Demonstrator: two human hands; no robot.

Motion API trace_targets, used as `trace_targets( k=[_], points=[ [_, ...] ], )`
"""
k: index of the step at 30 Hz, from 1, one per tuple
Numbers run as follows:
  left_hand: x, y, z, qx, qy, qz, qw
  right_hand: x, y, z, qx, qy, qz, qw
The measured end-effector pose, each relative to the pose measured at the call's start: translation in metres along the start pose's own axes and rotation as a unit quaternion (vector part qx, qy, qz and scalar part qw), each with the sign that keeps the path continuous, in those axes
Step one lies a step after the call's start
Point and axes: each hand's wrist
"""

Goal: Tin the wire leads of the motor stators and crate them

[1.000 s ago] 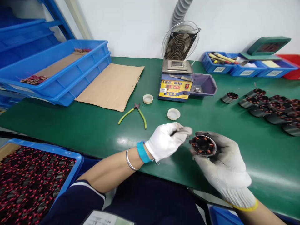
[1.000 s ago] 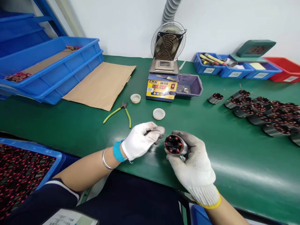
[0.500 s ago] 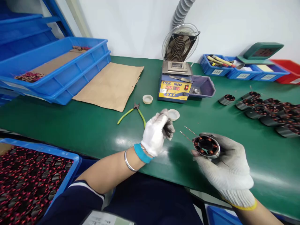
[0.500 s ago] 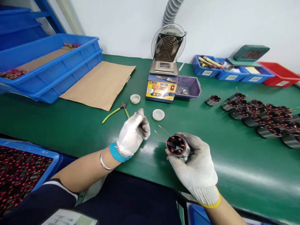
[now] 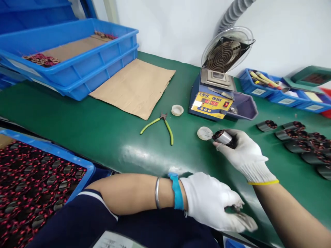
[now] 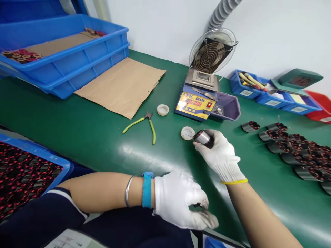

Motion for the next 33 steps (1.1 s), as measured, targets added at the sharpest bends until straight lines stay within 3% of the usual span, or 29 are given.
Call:
trace_targets(
  k=[4, 7, 10, 12, 15, 20, 24, 29, 33],
  points=[
    [-0.001, -0.004, 0.005, -0.045, 0.018, -0.014, 0.999, -0.001, 0.002, 0.003, 0.012, 0.000, -0.010, 1.000],
    [-0.001, -0.006, 0.008, -0.064, 0.034, -0.027, 0.997, 0.002, -0.002, 0.005, 0.005, 0.003, 0.015, 1.000],
    [0.000, -0.006, 0.009, -0.082, 0.047, -0.036, 0.995, 0.002, -0.010, 0.009, 0.062, -0.061, 0.066, 0.994],
    [0.001, -0.004, 0.009, -0.096, 0.050, -0.027, 0.994, 0.000, -0.013, 0.012, 0.176, -0.175, 0.082, 0.965],
    [0.003, 0.001, 0.006, -0.112, 0.059, 0.002, 0.992, -0.006, -0.013, 0.014, 0.317, -0.306, 0.048, 0.896],
    [0.006, 0.003, 0.005, -0.136, 0.088, 0.032, 0.986, -0.009, -0.009, 0.012, 0.397, -0.373, 0.022, 0.838],
    [0.007, 0.008, 0.005, -0.107, 0.105, 0.076, 0.986, -0.017, -0.019, 0.010, 0.408, -0.379, 0.059, 0.829],
    [0.006, 0.024, 0.000, -0.046, 0.082, 0.198, 0.976, -0.073, -0.054, -0.021, 0.408, -0.300, 0.144, 0.850],
    [0.001, 0.024, -0.004, -0.018, 0.032, 0.208, 0.977, -0.151, -0.068, -0.059, 0.377, -0.262, 0.144, 0.877]
  ],
)
Point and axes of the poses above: each hand's wrist, its own x-axis away from the middle knuckle, its own y-axis out of the palm, z = x × y, and after that the axes turned 9 degrees about -y, right-handed
